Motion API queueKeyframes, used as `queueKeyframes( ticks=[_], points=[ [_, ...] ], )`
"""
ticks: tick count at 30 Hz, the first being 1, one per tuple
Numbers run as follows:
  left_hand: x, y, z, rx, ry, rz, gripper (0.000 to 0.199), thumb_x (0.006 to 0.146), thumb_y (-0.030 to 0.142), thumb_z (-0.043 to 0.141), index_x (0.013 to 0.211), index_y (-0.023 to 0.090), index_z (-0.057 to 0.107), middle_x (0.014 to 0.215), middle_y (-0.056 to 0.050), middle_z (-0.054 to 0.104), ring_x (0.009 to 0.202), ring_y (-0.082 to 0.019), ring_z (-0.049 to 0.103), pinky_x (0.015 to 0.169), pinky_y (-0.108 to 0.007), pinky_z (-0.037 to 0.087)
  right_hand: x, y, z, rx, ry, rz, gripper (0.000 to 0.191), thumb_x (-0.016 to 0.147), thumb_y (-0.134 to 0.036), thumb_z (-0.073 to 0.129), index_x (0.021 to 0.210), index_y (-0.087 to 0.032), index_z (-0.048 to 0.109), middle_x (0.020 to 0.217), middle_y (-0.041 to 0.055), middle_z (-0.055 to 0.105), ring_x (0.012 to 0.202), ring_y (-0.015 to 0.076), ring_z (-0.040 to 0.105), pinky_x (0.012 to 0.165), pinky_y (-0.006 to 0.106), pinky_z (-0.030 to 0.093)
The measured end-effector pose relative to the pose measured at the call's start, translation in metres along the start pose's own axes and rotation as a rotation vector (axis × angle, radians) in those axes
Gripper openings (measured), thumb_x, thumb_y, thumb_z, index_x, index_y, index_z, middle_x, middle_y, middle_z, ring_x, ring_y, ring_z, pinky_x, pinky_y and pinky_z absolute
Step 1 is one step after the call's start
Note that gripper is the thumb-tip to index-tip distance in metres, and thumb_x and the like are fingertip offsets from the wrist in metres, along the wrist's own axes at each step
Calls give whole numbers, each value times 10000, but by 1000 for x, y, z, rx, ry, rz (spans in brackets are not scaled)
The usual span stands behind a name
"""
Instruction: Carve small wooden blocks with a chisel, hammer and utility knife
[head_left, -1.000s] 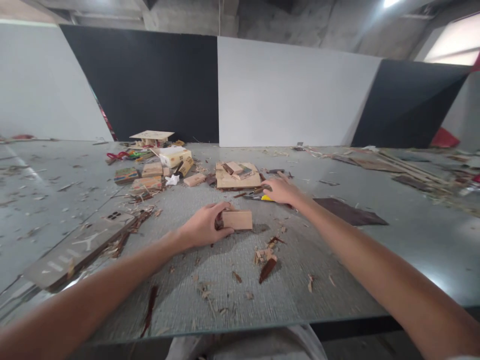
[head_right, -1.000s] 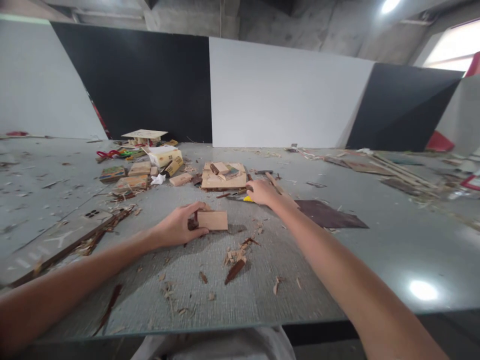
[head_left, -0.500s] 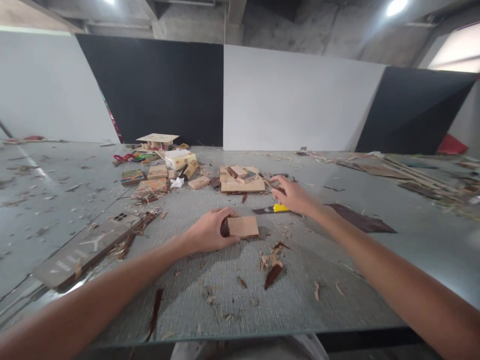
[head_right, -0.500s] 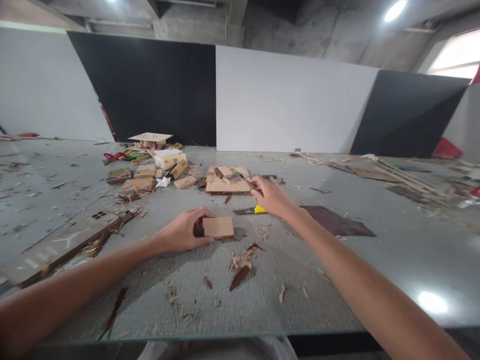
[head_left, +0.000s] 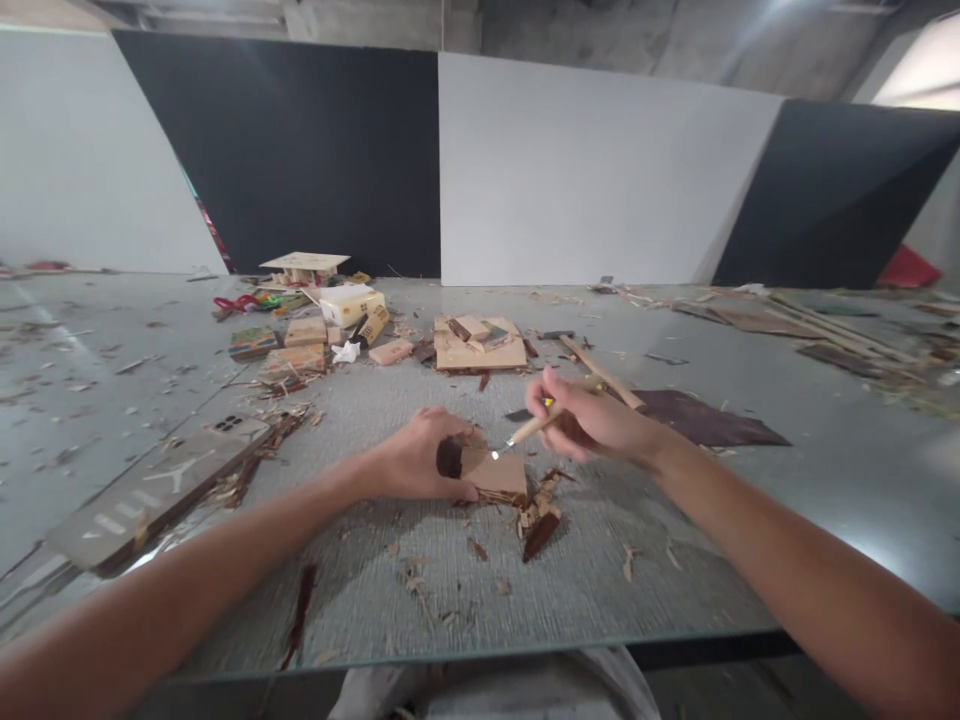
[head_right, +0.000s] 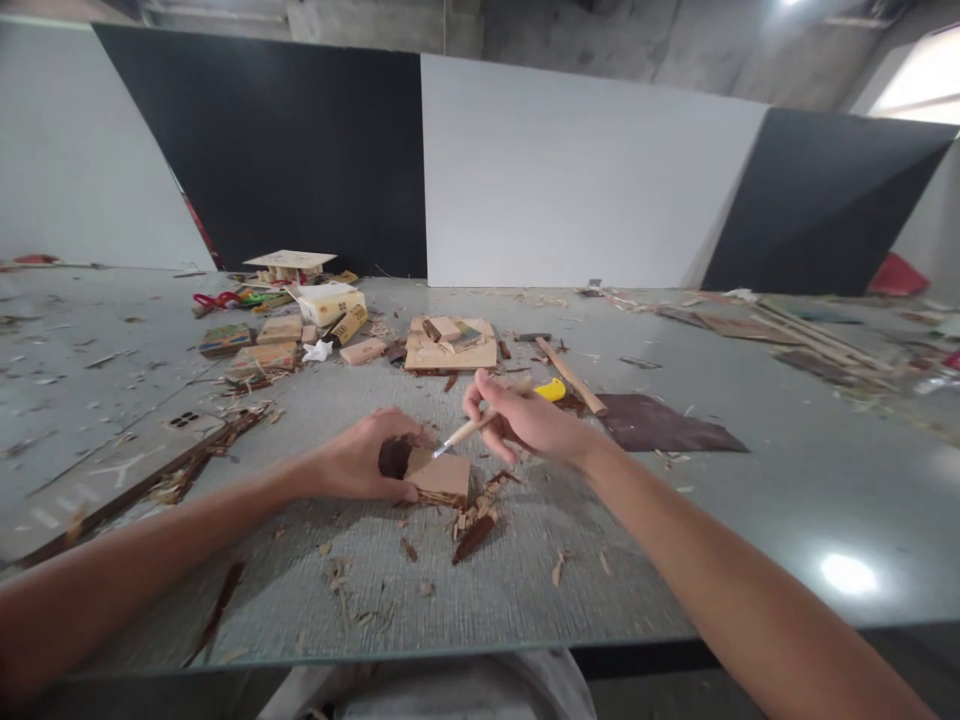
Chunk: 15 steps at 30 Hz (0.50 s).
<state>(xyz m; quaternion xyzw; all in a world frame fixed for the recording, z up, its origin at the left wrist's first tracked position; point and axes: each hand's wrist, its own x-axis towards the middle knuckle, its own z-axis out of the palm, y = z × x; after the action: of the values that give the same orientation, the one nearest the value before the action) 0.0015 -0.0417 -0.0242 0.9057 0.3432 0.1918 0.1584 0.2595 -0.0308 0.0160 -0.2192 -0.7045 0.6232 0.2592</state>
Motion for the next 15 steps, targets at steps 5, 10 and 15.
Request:
queueKeyframes(
  ticks=[5,10,15],
  points=[
    [2,2,-3,12,-16,-7,535,631,588,702,969,178,634,924,-65,638,881,-232,552,798,-360,386,4,4,5,-117,16,143,267,882,-442,554,848,-180,584,694,14,605,554,95,511,463,228,364],
    [1,4,-1,23,4,-52,542,612,608,704,919,170,615,889,-59,620,834,-223,547,727,-339,404,6,6,7,-297,89,155,127,831,-302,633,889,-189,625,606,-33,487,539,93,418,476,244,319],
    [0,7,3,46,32,-100,559,597,616,706,900,157,606,884,-75,618,843,-240,552,739,-360,424,8,10,11,-337,124,148,99,834,-267,608,891,-186,607,616,-36,461,560,103,405,502,261,308]
  ],
)
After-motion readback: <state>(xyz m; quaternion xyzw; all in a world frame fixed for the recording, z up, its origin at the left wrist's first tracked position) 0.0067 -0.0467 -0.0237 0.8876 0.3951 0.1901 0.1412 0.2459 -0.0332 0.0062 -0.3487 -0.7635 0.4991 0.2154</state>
